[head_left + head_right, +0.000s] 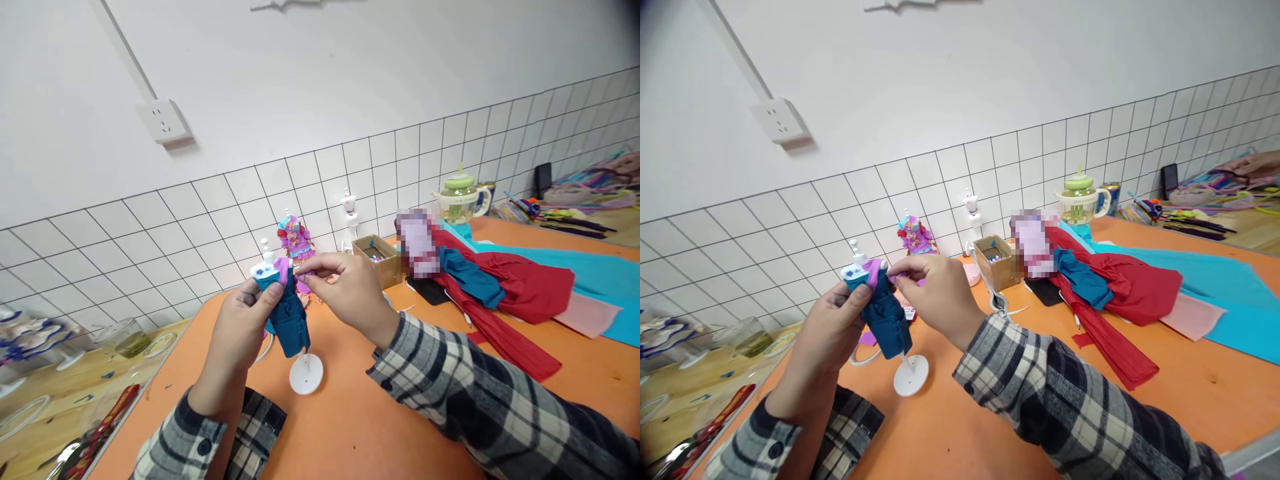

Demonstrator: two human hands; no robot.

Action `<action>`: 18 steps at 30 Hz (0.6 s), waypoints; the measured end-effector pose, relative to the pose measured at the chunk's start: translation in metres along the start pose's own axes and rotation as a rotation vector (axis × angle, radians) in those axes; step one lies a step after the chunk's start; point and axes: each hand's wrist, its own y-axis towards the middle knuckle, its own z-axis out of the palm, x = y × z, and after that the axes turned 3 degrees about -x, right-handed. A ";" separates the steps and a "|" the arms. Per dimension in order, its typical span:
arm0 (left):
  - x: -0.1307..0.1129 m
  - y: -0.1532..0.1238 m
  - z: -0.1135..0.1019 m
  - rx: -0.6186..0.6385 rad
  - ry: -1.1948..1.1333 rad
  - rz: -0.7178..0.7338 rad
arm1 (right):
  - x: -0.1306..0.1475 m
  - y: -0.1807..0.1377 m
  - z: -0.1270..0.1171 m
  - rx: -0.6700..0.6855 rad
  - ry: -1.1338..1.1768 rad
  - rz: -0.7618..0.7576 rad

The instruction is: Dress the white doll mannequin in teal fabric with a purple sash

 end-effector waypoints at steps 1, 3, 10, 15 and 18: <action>0.002 -0.001 0.003 -0.015 -0.017 0.008 | -0.001 -0.003 0.001 -0.013 -0.098 -0.136; 0.005 -0.003 0.009 -0.049 -0.053 0.015 | -0.002 -0.008 0.002 -0.014 -0.280 -0.361; 0.007 -0.010 0.024 -0.042 -0.256 -0.097 | -0.009 -0.012 0.000 -0.007 -0.495 -0.672; 0.007 -0.010 0.025 -0.038 -0.334 -0.180 | -0.011 -0.011 -0.004 0.107 -0.571 -0.693; 0.009 -0.009 0.026 -0.046 -0.348 -0.187 | -0.011 -0.011 -0.003 0.125 -0.571 -0.662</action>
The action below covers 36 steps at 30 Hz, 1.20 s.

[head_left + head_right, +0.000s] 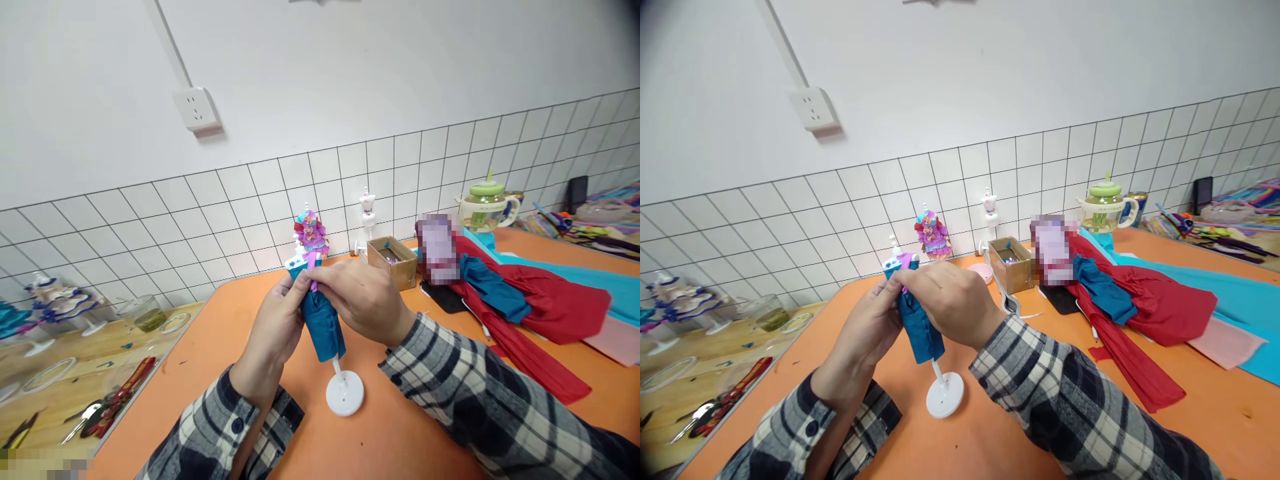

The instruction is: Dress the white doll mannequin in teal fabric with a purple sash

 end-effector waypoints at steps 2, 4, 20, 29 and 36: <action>0.002 0.000 0.000 -0.002 -0.012 -0.015 | 0.000 0.000 0.001 0.004 0.031 0.021; 0.003 0.000 0.001 0.000 -0.020 -0.033 | 0.002 0.000 0.003 0.002 0.042 0.063; -0.002 -0.007 0.004 0.217 0.172 -0.045 | -0.012 0.011 -0.017 0.313 -0.096 0.111; 0.003 -0.003 0.000 0.135 0.230 0.030 | -0.006 0.008 -0.013 0.286 -0.083 -0.024; -0.006 0.004 -0.008 0.180 0.182 -0.060 | -0.008 0.006 -0.007 0.129 0.086 0.209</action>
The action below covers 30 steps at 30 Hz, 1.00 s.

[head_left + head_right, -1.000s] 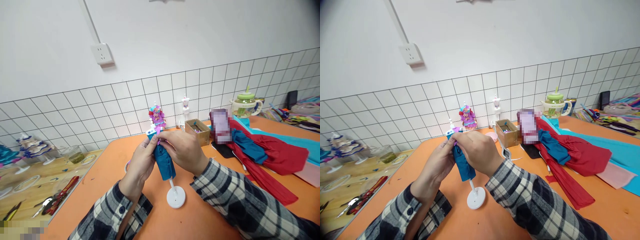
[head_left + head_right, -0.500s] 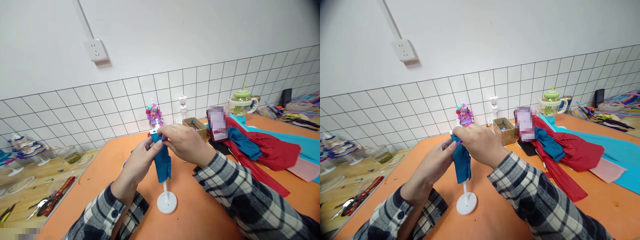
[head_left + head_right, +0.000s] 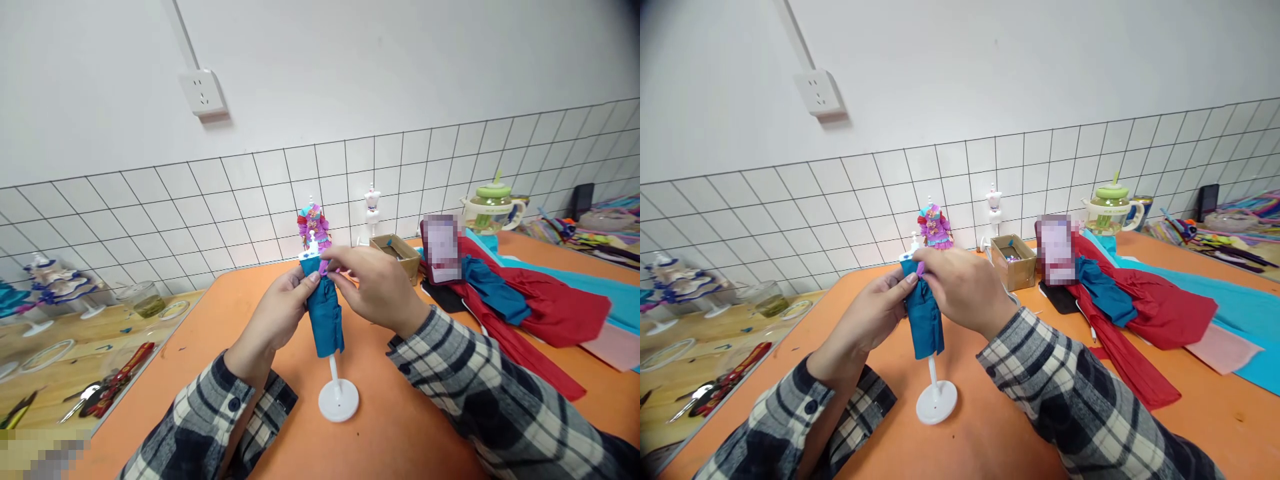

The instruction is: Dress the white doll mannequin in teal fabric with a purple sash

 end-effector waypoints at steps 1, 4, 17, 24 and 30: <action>-0.001 0.000 -0.002 0.018 -0.013 -0.003 | 0.000 0.000 0.001 -0.082 0.051 0.107; -0.006 -0.001 -0.005 0.066 -0.040 0.005 | 0.000 0.002 0.005 -0.169 0.311 0.439; -0.009 -0.002 -0.016 -0.092 0.112 0.461 | 0.012 0.005 0.001 0.042 0.699 0.451; -0.014 -0.025 -0.039 -0.178 0.728 0.979 | 0.008 0.000 -0.019 -0.284 0.412 0.079; 0.020 -0.046 -0.065 0.091 1.190 1.221 | 0.006 -0.072 0.002 -0.298 0.303 -0.027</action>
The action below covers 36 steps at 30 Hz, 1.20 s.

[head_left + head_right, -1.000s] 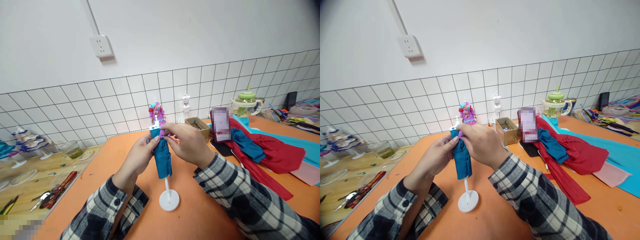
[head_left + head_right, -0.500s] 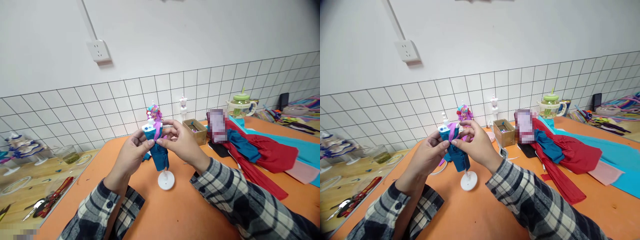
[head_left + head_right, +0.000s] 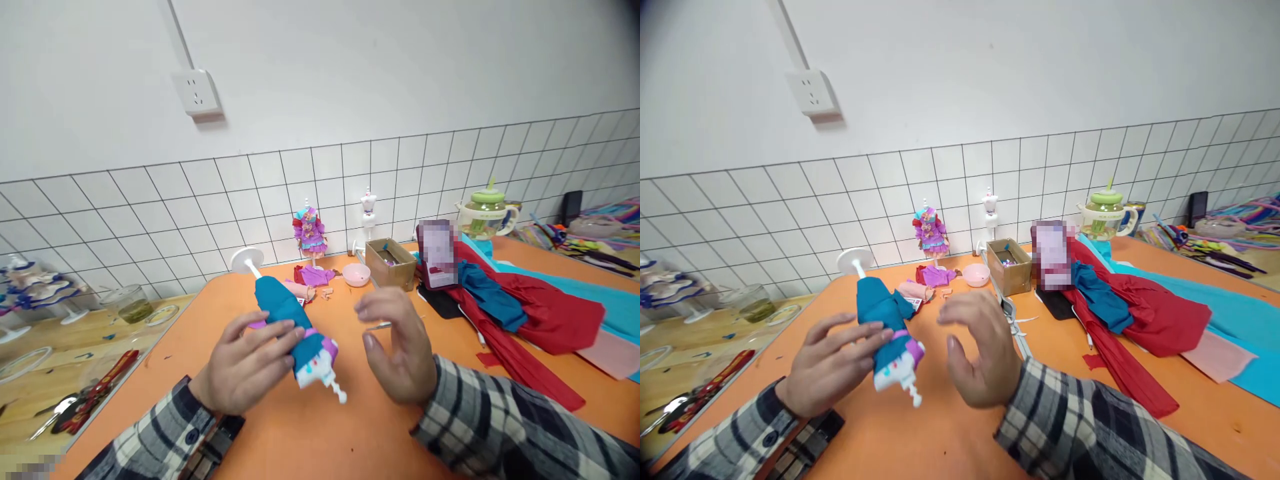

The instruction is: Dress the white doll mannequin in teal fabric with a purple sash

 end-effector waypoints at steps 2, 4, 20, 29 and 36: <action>-0.005 -0.013 0.007 0.055 0.124 0.282 | -0.003 -0.030 -0.002 0.156 0.012 -0.060; -0.010 -0.021 0.015 0.057 0.203 0.387 | -0.006 -0.050 -0.004 0.323 0.049 -0.003; -0.013 -0.017 0.033 0.057 0.107 0.414 | -0.011 -0.053 -0.003 0.515 0.082 0.162; -0.021 -0.030 0.039 0.015 0.041 0.342 | -0.021 -0.054 -0.002 0.537 0.107 0.076; -0.027 -0.023 0.037 -0.005 -0.009 0.230 | -0.019 -0.056 0.001 0.456 0.300 0.207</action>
